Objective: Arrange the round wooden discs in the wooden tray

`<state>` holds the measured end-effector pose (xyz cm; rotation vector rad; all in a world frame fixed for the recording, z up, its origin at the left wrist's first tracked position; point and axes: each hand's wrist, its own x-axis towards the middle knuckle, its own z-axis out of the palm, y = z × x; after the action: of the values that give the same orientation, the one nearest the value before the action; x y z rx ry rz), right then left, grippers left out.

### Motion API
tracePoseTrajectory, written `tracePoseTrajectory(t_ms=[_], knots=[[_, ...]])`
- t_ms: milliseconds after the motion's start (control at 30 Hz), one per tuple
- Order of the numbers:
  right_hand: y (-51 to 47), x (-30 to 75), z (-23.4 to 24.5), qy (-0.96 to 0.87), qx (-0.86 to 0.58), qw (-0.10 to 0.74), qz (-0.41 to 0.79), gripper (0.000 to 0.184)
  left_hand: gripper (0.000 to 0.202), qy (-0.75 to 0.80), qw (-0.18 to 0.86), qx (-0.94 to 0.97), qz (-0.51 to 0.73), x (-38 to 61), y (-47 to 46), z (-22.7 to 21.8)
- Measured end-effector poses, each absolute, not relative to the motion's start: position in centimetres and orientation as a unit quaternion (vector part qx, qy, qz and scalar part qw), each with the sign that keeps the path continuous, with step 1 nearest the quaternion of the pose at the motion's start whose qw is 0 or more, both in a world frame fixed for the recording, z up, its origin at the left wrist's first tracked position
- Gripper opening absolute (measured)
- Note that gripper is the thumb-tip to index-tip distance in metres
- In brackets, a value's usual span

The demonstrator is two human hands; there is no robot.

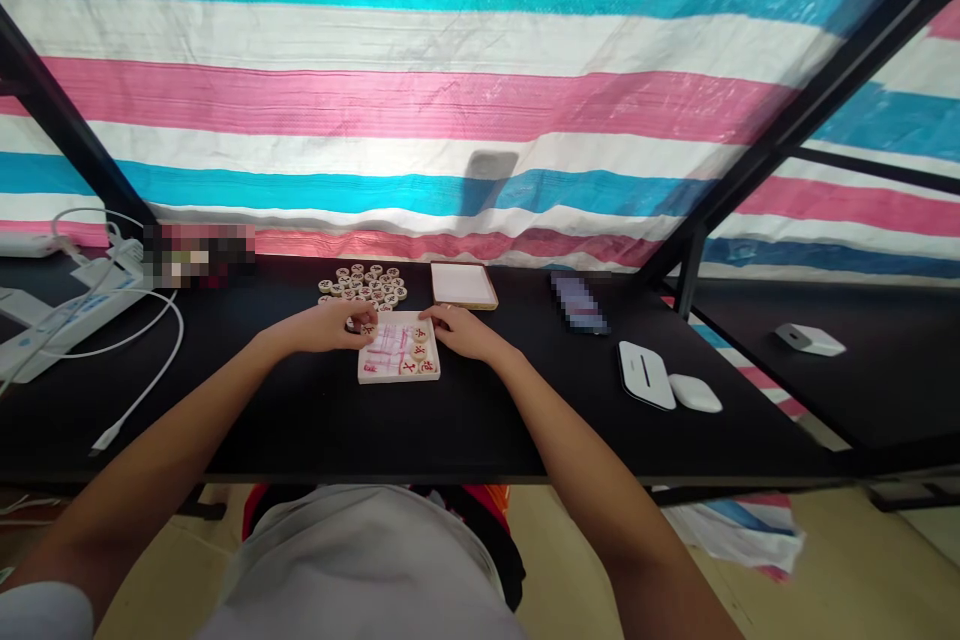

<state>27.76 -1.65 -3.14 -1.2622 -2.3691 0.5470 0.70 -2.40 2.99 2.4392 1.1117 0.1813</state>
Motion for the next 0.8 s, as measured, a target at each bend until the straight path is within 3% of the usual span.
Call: tracePoseTrajectory(t_ms=[433,633,800], knots=[[-1.8,27.7,-3.0,-0.845,-0.458,0.192,0.200,0.035,0.030,0.430,0.220,0.873,0.062,-1.0,-1.8,4.2],[-1.7,27.7,-3.0,-0.846,-0.457,0.194,0.192,0.035,0.028,0.471,0.166,0.864,-0.057,-1.0,-1.6,3.6],[-1.7,27.7,-3.1,-0.849,-0.455,0.196,0.186,0.034,0.030,0.490,0.132,0.858,-0.077,-0.6,-1.5,3.4]])
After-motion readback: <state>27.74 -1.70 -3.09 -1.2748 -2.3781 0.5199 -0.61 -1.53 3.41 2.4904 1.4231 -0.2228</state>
